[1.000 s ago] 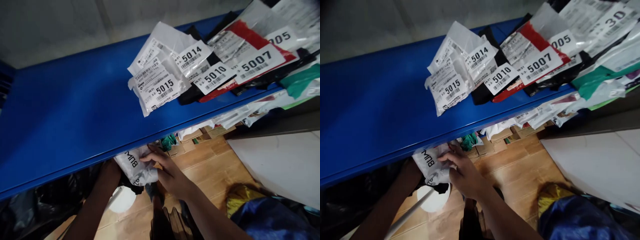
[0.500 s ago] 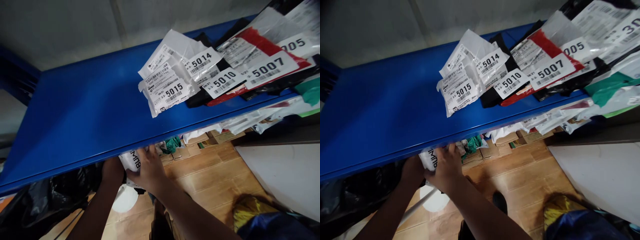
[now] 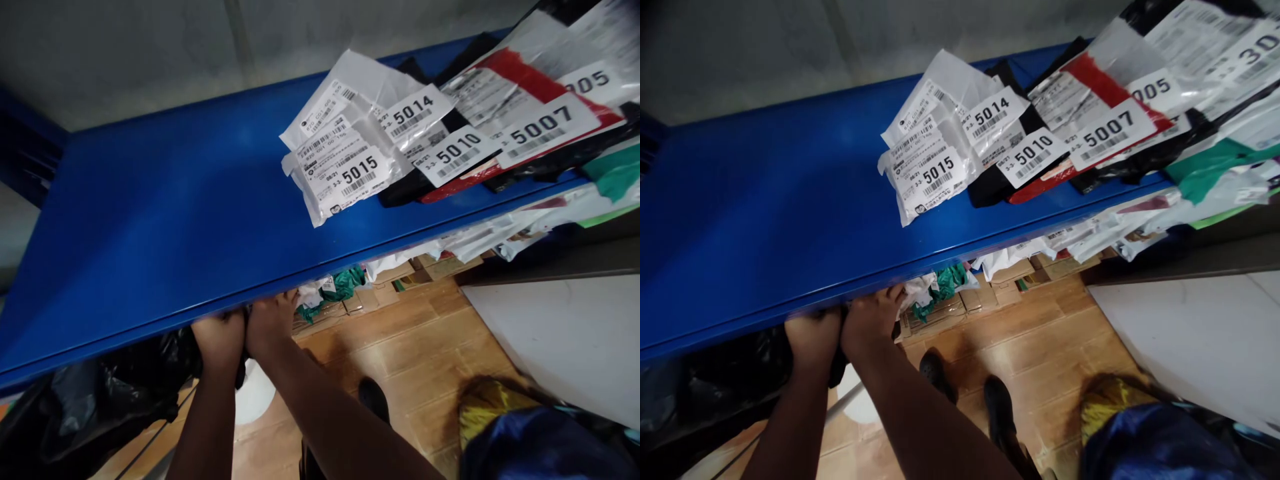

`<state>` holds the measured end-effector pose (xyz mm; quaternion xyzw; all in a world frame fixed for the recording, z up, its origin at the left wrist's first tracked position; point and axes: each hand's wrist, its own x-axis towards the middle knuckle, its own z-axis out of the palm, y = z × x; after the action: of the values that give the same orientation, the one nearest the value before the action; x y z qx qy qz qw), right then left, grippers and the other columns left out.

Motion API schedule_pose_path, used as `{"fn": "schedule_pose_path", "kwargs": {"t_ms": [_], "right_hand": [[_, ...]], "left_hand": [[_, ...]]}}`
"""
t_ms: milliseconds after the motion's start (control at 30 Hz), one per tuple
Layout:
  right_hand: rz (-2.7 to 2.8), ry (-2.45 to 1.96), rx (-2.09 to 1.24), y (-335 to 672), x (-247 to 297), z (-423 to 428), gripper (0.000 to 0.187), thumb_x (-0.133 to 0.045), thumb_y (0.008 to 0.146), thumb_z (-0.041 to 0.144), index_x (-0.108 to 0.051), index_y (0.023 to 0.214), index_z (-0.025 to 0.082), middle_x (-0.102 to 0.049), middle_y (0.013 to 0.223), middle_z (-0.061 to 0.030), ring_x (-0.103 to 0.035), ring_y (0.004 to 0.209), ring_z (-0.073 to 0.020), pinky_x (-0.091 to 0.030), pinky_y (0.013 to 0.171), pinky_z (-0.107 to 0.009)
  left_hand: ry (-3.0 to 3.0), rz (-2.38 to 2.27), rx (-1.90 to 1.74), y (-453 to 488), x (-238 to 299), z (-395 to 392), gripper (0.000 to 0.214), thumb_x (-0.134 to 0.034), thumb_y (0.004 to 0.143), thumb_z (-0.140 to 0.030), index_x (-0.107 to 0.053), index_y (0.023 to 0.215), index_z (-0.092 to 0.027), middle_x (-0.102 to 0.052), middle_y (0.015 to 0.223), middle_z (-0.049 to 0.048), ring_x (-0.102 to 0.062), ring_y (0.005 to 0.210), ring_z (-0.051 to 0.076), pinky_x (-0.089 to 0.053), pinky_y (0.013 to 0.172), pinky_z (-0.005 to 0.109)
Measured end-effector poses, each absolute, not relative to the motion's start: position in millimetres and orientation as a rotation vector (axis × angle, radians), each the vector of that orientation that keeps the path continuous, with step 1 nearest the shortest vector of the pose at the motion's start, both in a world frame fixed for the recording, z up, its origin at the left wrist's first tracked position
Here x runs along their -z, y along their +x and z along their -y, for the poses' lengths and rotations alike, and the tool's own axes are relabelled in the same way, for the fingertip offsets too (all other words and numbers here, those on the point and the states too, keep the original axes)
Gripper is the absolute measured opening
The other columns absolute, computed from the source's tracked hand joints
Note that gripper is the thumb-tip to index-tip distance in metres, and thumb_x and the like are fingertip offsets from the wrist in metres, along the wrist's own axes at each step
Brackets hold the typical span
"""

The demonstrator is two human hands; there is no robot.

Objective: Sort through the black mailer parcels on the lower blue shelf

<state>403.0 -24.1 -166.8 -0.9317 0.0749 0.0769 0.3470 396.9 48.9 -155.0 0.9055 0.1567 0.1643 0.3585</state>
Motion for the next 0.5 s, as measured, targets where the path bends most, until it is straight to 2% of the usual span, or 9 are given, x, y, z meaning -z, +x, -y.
{"fn": "schedule_pose_path", "kwargs": {"t_ms": [100,167,233,333,433,500], "right_hand": [[-0.083,-2.362,-0.273,424,170,23,0.025,-0.048,0.088,0.019,-0.072,0.095,0.017,-0.069,0.097,-0.0162,-0.055,0.107,-0.0361,-0.036,0.097,-0.065],[0.012,-2.328,-0.247,424,172,35,0.024,-0.049,0.086,0.017,-0.07,0.098,0.019,-0.069,0.098,-0.0124,-0.057,0.105,-0.0309,-0.041,0.098,-0.055],[0.146,-2.246,-0.073,408,177,56,0.026,-0.053,0.083,0.018,-0.067,0.104,0.019,-0.067,0.104,-0.0111,-0.056,0.108,-0.0268,-0.044,0.1,-0.045],[0.138,-2.007,0.334,365,194,88,0.027,-0.054,0.083,0.019,-0.061,0.109,0.018,-0.061,0.115,-0.0118,-0.054,0.113,-0.0223,-0.046,0.1,-0.038],[-0.176,-1.858,0.434,326,216,100,0.022,-0.06,0.081,0.024,-0.055,0.102,0.021,-0.059,0.097,-0.0062,-0.059,0.093,-0.019,-0.052,0.082,-0.036],[-0.249,-1.739,0.231,313,229,96,0.041,-0.068,0.073,0.031,-0.048,0.107,0.021,-0.058,0.093,-0.0036,-0.059,0.079,-0.0171,-0.051,0.067,-0.032]], "left_hand": [[2.42,-0.193,-0.39,392,156,-45,0.033,-0.049,0.081,-0.043,-0.069,0.088,-0.018,-0.068,0.077,0.008,-0.063,0.084,0.029,-0.044,0.099,0.048],[2.611,-0.014,-0.357,386,153,-39,0.045,-0.037,0.089,-0.044,-0.07,0.093,-0.015,-0.07,0.089,0.0146,-0.061,0.097,0.034,-0.037,0.103,0.055],[2.813,0.172,-0.342,382,150,-30,0.05,-0.031,0.093,-0.044,-0.072,0.097,-0.014,-0.07,0.1,0.0188,-0.058,0.105,0.039,-0.035,0.101,0.058],[3.04,0.307,-0.228,382,149,-16,0.052,-0.035,0.093,-0.05,-0.07,0.105,-0.012,-0.07,0.1,0.021,-0.061,0.1,0.039,-0.041,0.091,0.051],[3.294,0.047,0.095,384,149,-14,0.074,-0.037,0.085,-0.066,-0.068,0.098,0.0,-0.068,0.085,0.0283,-0.063,0.084,0.043,-0.044,0.079,0.05],[3.271,0.001,0.342,386,150,-24,0.068,-0.039,0.085,-0.063,-0.07,0.094,-0.003,-0.067,0.078,0.0253,-0.063,0.075,0.041,-0.045,0.071,0.048]]}}
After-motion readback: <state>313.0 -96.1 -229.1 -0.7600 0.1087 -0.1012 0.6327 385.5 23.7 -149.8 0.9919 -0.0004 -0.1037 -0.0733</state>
